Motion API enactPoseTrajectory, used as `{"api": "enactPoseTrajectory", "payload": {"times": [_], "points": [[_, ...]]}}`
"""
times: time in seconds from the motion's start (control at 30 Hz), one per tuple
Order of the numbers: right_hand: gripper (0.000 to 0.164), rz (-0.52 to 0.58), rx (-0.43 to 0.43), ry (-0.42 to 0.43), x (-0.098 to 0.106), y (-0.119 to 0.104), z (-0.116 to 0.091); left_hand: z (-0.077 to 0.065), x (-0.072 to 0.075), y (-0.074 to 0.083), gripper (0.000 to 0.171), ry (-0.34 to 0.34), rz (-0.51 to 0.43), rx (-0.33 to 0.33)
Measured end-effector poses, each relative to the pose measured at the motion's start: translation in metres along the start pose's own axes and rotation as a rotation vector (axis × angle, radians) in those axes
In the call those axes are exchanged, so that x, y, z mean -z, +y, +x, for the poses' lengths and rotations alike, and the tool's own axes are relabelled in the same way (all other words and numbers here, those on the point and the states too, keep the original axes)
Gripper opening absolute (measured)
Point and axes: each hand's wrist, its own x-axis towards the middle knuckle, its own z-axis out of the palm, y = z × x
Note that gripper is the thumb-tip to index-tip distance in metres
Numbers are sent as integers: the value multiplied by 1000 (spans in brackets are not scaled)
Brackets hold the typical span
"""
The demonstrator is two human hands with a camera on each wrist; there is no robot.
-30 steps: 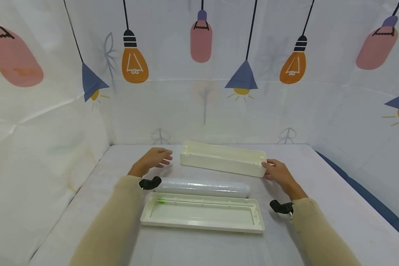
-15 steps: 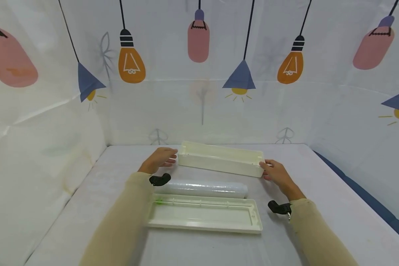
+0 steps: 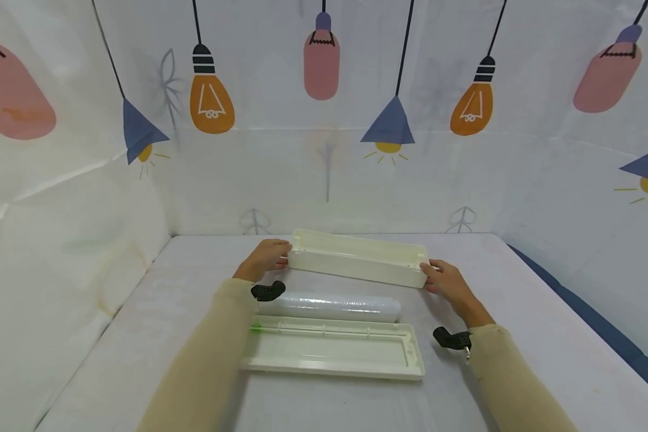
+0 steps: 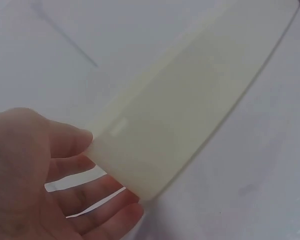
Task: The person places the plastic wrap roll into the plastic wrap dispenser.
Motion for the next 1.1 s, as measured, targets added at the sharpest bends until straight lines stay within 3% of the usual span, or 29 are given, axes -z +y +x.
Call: {"api": "enactPoseTrajectory", "payload": {"times": [0.3, 0.67, 0.9, 1.1], "points": [[65, -2, 11, -4, -1, 0, 0, -1, -1, 0, 50, 16, -4, 15], [71, 57, -49, -2, -1, -3, -2, -4, -1, 4, 48, 42, -1, 5], [71, 70, -18, 9, -2, -7, -4, -4, 2, 6, 46, 70, -20, 1], [69, 86, -6, -11, -2, -9, -3, -5, 5, 7, 44, 99, -42, 35]]}}
